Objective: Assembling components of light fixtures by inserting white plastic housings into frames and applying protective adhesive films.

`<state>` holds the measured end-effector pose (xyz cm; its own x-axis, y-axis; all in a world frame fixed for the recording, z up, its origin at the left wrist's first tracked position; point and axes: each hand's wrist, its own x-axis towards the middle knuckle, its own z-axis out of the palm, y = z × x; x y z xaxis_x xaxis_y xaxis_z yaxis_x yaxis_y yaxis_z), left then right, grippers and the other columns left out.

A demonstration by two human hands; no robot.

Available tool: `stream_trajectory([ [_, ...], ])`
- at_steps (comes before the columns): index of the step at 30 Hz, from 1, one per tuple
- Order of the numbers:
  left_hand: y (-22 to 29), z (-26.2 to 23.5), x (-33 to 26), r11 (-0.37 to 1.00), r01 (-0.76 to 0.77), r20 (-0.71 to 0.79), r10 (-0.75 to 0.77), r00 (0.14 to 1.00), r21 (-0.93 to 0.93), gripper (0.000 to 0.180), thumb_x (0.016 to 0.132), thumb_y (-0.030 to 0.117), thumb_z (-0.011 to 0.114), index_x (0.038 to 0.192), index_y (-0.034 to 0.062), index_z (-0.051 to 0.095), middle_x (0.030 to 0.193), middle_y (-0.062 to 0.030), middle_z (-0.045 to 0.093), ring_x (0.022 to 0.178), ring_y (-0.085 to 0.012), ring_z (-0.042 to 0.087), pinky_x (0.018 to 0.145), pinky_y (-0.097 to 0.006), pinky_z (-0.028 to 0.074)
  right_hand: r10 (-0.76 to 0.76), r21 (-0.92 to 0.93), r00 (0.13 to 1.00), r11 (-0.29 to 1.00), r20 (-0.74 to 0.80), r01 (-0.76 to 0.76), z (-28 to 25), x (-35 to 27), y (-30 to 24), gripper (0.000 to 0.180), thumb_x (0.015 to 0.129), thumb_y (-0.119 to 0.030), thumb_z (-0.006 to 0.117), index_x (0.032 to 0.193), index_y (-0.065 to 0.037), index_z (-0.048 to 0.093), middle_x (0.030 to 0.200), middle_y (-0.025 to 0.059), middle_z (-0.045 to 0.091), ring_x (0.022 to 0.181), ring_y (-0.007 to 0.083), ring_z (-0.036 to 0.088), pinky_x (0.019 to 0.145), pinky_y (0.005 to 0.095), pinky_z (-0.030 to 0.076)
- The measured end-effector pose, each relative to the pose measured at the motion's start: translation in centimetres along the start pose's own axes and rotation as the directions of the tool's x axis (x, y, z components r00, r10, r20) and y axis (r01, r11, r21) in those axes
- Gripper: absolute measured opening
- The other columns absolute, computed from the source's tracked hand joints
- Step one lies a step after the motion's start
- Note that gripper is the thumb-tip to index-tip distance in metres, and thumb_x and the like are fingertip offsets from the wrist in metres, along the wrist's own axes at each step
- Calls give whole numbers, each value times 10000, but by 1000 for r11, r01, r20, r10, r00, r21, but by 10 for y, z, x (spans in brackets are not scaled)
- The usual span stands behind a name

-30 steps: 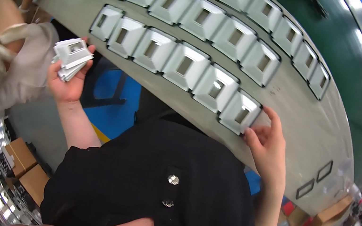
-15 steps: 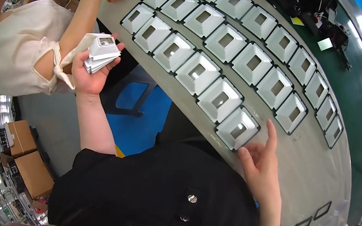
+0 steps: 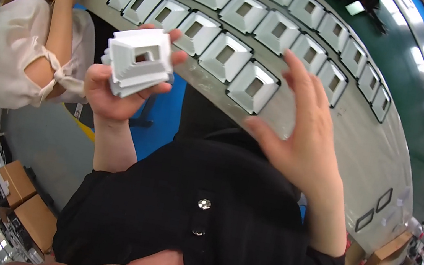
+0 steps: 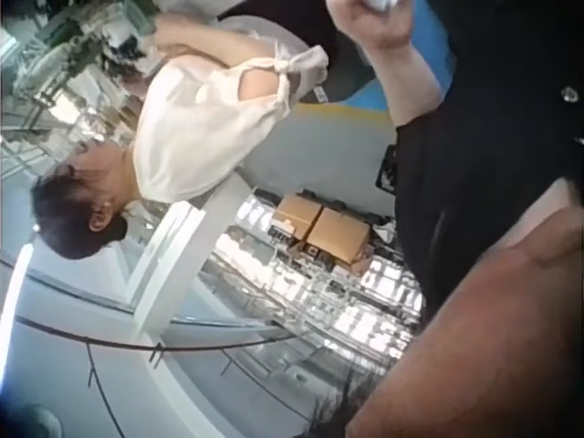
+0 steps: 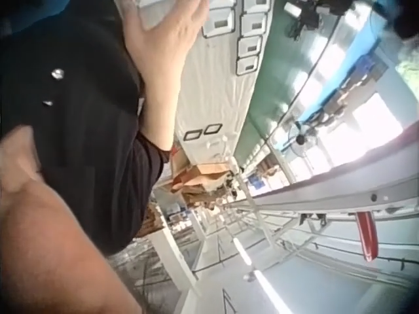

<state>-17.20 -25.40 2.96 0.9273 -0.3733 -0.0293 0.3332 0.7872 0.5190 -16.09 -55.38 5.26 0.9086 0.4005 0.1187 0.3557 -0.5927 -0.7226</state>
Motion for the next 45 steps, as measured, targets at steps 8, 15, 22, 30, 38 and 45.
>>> stream_trajectory([
  [8,-67,69,24,917,324,-113,-306,945,234,747,779,302,573,1420,8,325,1383,-167,461,1278,-308,467,1071,-448,382,-331,19,937,943,107,331,-2,4,-30,739,682,-244,753,1327,-33,462,1333,164,466,1318,368,367,1060,480,310],
  [15,-124,109,56,690,-236,266,65,962,684,718,753,271,593,1389,97,308,1365,-204,432,1335,-341,354,1099,-453,288,313,603,926,787,-213,-127,-36,-76,-3,682,851,-293,676,1385,-20,352,1354,214,428,1262,309,432,1033,381,368],
  [22,-202,150,72,615,-485,668,-95,738,622,689,842,368,615,1380,125,260,1420,-265,352,1381,-399,258,1117,-524,181,298,999,953,-9,44,-44,-44,-163,16,370,929,-245,603,1248,-77,516,1171,-8,578,1058,80,531,872,279,455],
  [30,-276,203,59,661,-158,576,-481,661,734,1019,811,426,676,1511,122,0,1533,-248,156,1407,-350,226,1098,-479,252,456,970,866,215,-204,116,-101,-275,71,276,919,-219,623,1165,-97,595,980,-32,620,826,55,536,711,232,446],
  [38,-308,204,93,321,-190,360,-637,681,928,615,861,268,645,1400,104,398,1454,-88,403,1361,-243,363,1091,-398,272,796,793,84,605,-600,-66,-235,-485,209,182,904,-224,631,1031,-94,652,818,-29,647,637,49,500,537,218,339],
  [45,-351,214,97,0,-587,451,-641,621,809,495,771,35,635,1251,73,519,1356,-141,474,1276,-309,455,1046,-393,384,836,815,-17,530,-548,-235,-265,-524,293,191,867,-211,675,982,-58,673,810,21,666,645,90,575,540,247,407],
])
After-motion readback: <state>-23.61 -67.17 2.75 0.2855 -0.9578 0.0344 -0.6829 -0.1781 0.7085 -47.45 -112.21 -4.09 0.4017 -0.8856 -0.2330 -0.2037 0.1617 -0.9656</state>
